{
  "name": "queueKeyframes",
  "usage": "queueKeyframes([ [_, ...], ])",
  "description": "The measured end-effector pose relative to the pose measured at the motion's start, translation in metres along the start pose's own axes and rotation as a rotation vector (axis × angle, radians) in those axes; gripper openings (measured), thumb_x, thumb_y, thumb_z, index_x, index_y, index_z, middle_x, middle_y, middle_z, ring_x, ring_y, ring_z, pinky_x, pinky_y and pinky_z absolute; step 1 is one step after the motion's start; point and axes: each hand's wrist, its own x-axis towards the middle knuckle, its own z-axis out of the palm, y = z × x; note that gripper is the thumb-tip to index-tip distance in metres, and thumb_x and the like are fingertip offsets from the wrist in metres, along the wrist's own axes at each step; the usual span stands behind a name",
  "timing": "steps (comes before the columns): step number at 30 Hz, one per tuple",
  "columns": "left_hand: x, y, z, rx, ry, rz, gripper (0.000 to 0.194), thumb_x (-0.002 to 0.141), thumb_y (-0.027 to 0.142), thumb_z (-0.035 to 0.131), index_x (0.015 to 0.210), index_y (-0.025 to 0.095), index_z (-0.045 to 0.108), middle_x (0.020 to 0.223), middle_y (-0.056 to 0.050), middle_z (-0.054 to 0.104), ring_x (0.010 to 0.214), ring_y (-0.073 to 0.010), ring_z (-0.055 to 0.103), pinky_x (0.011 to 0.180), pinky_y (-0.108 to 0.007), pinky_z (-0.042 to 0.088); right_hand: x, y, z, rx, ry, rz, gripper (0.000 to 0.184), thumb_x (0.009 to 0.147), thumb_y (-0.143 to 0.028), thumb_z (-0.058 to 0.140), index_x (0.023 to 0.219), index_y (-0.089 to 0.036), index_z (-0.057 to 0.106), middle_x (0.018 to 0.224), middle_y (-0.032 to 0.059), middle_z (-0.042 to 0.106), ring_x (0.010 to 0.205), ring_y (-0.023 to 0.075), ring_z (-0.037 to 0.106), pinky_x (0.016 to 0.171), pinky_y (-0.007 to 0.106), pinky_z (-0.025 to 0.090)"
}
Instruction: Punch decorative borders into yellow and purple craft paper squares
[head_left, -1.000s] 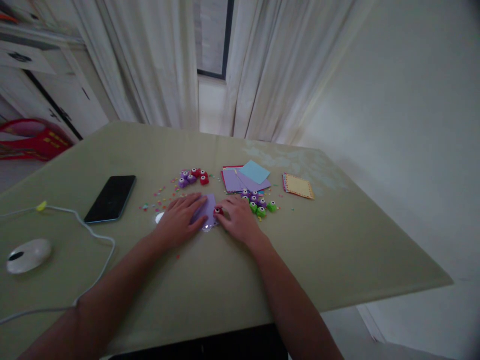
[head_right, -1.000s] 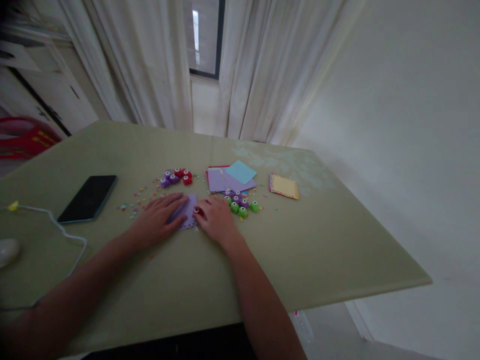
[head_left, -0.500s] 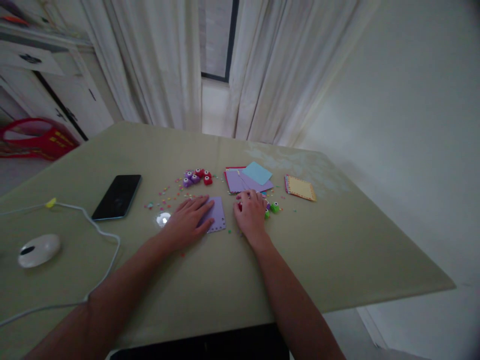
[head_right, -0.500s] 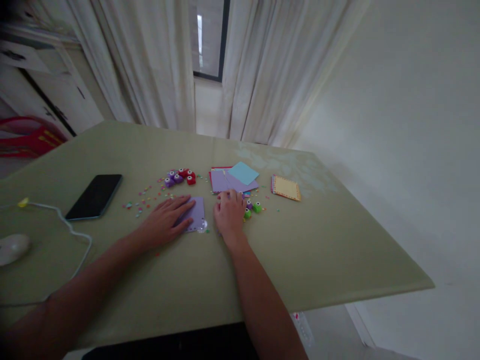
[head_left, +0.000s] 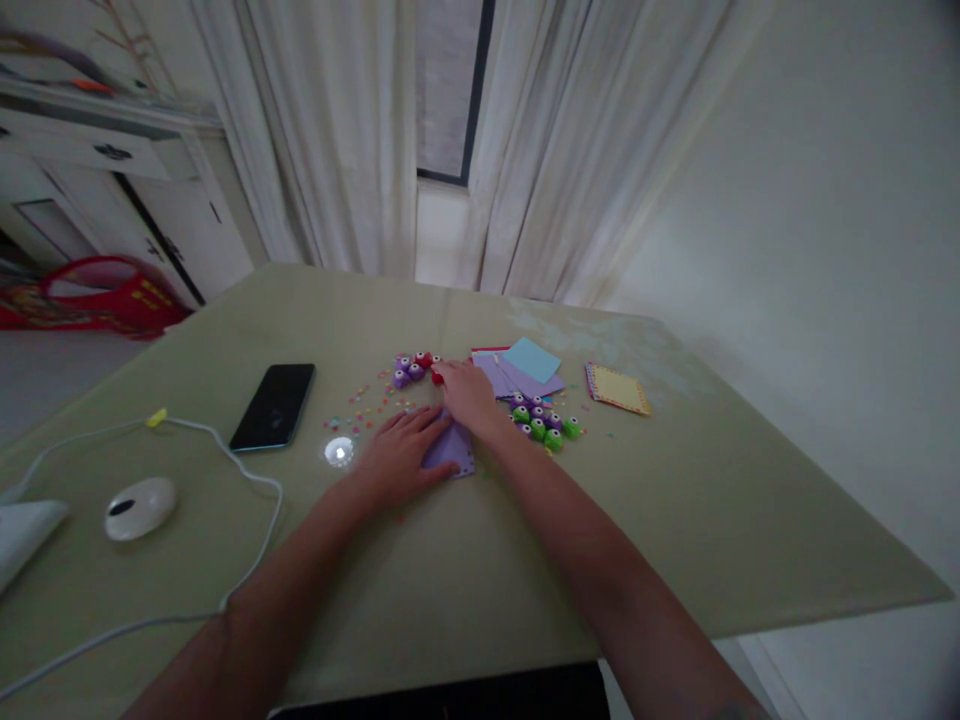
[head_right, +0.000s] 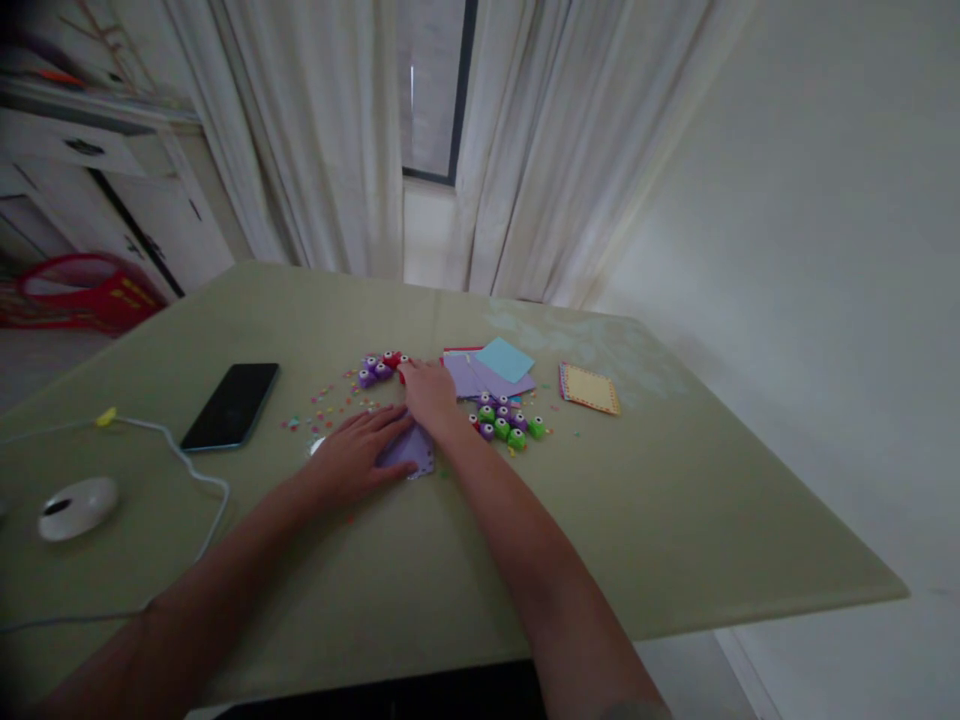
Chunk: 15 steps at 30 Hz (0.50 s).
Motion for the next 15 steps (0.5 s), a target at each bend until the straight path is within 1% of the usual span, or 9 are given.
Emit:
queueKeyframes([
  [2, 0.000, -0.001, -0.002, 0.008, 0.012, -0.016, 0.072, 0.099, 0.062, 0.064, 0.160, 0.024, 0.056, 0.169, -0.013, 0.051, 0.154, -0.0380, 0.050, 0.129, -0.057, 0.035, -0.006, 0.004, -0.002, -0.036, -0.002, 0.042, 0.031, 0.106, -0.012, 0.050, 0.121, -0.018, 0.077, 0.120, 0.0150, 0.079, 0.117, 0.0296, 0.067, 0.098, 0.038, 0.045],
  [5, 0.000, -0.004, -0.002, 0.017, 0.035, -0.039, 0.066, 0.103, 0.061, 0.059, 0.158, 0.025, 0.058, 0.168, -0.013, 0.052, 0.154, -0.0379, 0.050, 0.128, -0.059, 0.036, -0.031, 0.011, -0.010, -0.077, 0.001, 0.107, 0.027, 0.105, -0.013, 0.052, 0.111, -0.016, 0.079, 0.117, 0.0191, 0.079, 0.119, 0.0337, 0.066, 0.096, 0.042, 0.044],
  [8, 0.002, -0.005, 0.001, 0.037, 0.047, -0.077, 0.066, 0.104, 0.061, 0.056, 0.158, 0.023, 0.058, 0.168, -0.015, 0.052, 0.154, -0.0381, 0.050, 0.128, -0.060, 0.035, -0.067, 0.013, -0.018, -0.090, -0.012, 0.135, 0.024, 0.104, -0.015, 0.055, 0.107, -0.017, 0.079, 0.114, 0.0177, 0.079, 0.114, 0.0332, 0.067, 0.095, 0.042, 0.045],
  [11, 0.004, -0.005, 0.004, 0.049, 0.057, -0.099, 0.067, 0.104, 0.063, 0.056, 0.159, 0.024, 0.057, 0.169, -0.014, 0.051, 0.155, -0.0375, 0.049, 0.129, -0.060, 0.034, -0.100, 0.009, -0.019, -0.066, -0.022, 0.107, 0.018, 0.104, -0.018, 0.059, 0.108, -0.020, 0.077, 0.113, 0.0143, 0.077, 0.109, 0.0304, 0.067, 0.092, 0.040, 0.046],
  [13, 0.004, -0.006, 0.004, 0.042, 0.058, -0.097, 0.068, 0.104, 0.063, 0.056, 0.160, 0.023, 0.056, 0.169, -0.013, 0.051, 0.154, -0.0374, 0.050, 0.129, -0.059, 0.034, -0.113, 0.005, -0.016, -0.027, -0.017, 0.131, 0.016, 0.105, -0.018, 0.060, 0.110, -0.021, 0.076, 0.113, 0.0130, 0.075, 0.105, 0.0283, 0.068, 0.087, 0.037, 0.048],
  [15, 0.004, -0.006, 0.004, 0.037, 0.062, -0.094, 0.070, 0.104, 0.062, 0.056, 0.161, 0.022, 0.055, 0.169, -0.013, 0.051, 0.154, -0.0377, 0.050, 0.129, -0.059, 0.034, -0.117, 0.002, -0.011, 0.025, -0.014, 0.175, 0.016, 0.105, -0.020, 0.060, 0.112, -0.022, 0.074, 0.114, 0.0122, 0.074, 0.100, 0.0268, 0.069, 0.081, 0.035, 0.048],
])
